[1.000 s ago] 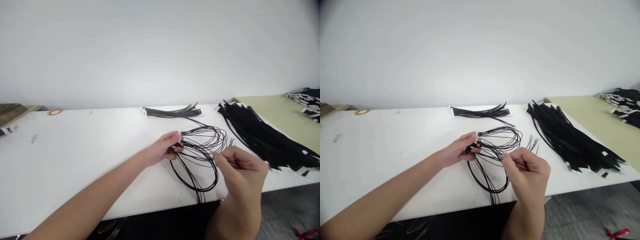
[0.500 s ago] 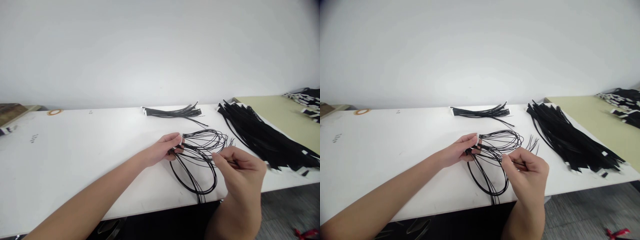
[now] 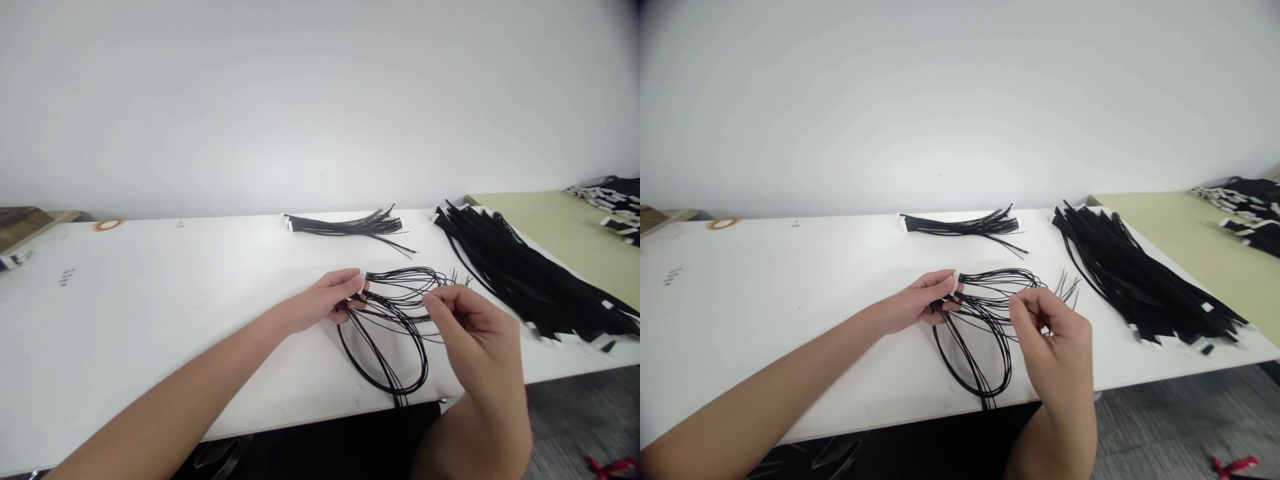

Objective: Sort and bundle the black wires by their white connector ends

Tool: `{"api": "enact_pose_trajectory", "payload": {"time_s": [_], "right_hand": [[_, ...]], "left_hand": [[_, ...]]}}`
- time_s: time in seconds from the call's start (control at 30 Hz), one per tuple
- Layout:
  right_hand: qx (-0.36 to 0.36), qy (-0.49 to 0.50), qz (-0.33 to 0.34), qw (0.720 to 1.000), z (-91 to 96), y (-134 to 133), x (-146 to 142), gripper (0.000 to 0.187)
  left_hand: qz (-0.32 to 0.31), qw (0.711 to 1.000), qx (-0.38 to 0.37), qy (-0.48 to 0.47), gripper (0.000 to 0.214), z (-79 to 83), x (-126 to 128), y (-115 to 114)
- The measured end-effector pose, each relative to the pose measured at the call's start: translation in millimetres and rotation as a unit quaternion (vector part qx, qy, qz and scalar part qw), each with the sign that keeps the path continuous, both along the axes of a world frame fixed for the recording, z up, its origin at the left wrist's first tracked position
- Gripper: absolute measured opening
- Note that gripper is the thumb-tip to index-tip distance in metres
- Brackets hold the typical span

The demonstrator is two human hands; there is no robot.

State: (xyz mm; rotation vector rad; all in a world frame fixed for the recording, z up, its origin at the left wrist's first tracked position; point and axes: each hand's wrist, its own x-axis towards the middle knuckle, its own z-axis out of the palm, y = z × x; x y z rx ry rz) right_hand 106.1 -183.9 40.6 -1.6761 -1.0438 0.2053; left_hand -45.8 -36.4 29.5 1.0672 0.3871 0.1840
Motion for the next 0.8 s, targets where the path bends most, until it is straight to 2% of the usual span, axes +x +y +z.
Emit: {"api": "enact_pose_trajectory", "payload": {"time_s": [0.13, 0.23, 0.43, 0.8], "right_hand": [[0.006, -0.202, -0.031, 0.979, 2.2, 4.0, -7.5, 0.004], [0.023, -0.260, -0.013, 0.965, 0.8, 7.9, -11.5, 0.004], [0.051, -0.268, 0.054, 0.961, -0.9, 15.4, -14.8, 0.007], [0.092, -0.238, 0.068, 0.965, 0.2, 17.8, -20.0, 0.010]], "left_hand": [[-0.004, 1.000, 0.008, 0.006, 0.032, 1.8, -0.1, -0.2], [-0.017, 1.000, 0.014, 0.011, 0.032, 4.3, -0.5, -1.1], [-0.034, 0.999, 0.012, 0.022, 0.032, 8.0, -0.8, -2.7], [-0.033, 0.999, -0.004, 0.011, 0.033, 7.6, -0.9, -3.2]]}}
